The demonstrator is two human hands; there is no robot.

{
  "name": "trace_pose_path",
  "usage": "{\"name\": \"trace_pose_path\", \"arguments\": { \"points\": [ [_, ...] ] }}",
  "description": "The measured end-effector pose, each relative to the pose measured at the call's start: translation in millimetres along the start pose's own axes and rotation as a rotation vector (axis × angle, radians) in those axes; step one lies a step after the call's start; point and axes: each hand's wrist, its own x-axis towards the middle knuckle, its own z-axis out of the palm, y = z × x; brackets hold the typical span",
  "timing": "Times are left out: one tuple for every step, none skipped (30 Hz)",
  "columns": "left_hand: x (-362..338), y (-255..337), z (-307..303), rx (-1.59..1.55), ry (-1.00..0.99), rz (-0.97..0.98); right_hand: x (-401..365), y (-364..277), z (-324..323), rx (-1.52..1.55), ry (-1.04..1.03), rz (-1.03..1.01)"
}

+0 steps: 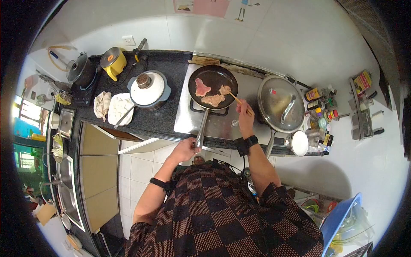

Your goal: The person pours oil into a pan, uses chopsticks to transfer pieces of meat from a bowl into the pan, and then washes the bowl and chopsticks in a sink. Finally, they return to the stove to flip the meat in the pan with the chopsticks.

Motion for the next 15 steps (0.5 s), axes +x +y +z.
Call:
{"name": "trace_pose_path", "arguments": {
  "points": [
    [0,-1,1,-0.013,0.003,0.005,0,3,-3,-0.044,0.014,0.012],
    [0,-2,2,-0.014,0.0,0.004,0,7,-4,-0.046,0.015,0.014],
    [1,-3,2,-0.019,-0.004,0.003,1,10,-4,-0.168,0.038,-0.076],
    [3,-6,3,-0.023,-0.007,0.003,1,7,-2,-0.289,0.06,-0.167],
    [5,-8,4,-0.023,-0.007,0.004,1,5,0,-0.289,0.06,-0.167],
    [6,-11,5,-0.032,-0.007,0.01,0,2,3,-0.398,0.013,-0.259],
    [5,-10,5,-0.041,-0.006,0.016,-1,-2,6,-0.506,-0.036,-0.351],
    [5,-10,5,-0.04,-0.006,0.017,-2,-6,10,-0.505,-0.035,-0.352],
    [5,-10,5,-0.032,0.0,0.019,-3,-11,14,-0.615,-0.063,-0.394],
    [5,-11,5,-0.024,0.006,0.02,-2,-9,16,-0.726,-0.091,-0.434],
    [6,-14,6,-0.023,0.008,0.02,0,-7,17,-0.725,-0.092,-0.436],
    [7,-15,7,-0.045,0.003,0.02,1,-4,20,-0.679,-0.089,-0.401],
    [6,-12,6,-0.068,-0.002,0.019,2,-1,22,-0.633,-0.086,-0.367],
    [4,-10,4,-0.07,0.001,0.018,2,1,23,-0.633,-0.09,-0.368],
    [2,-7,4,-0.053,0.009,0.015,3,4,23,-0.603,-0.08,-0.377]
  ]
}}
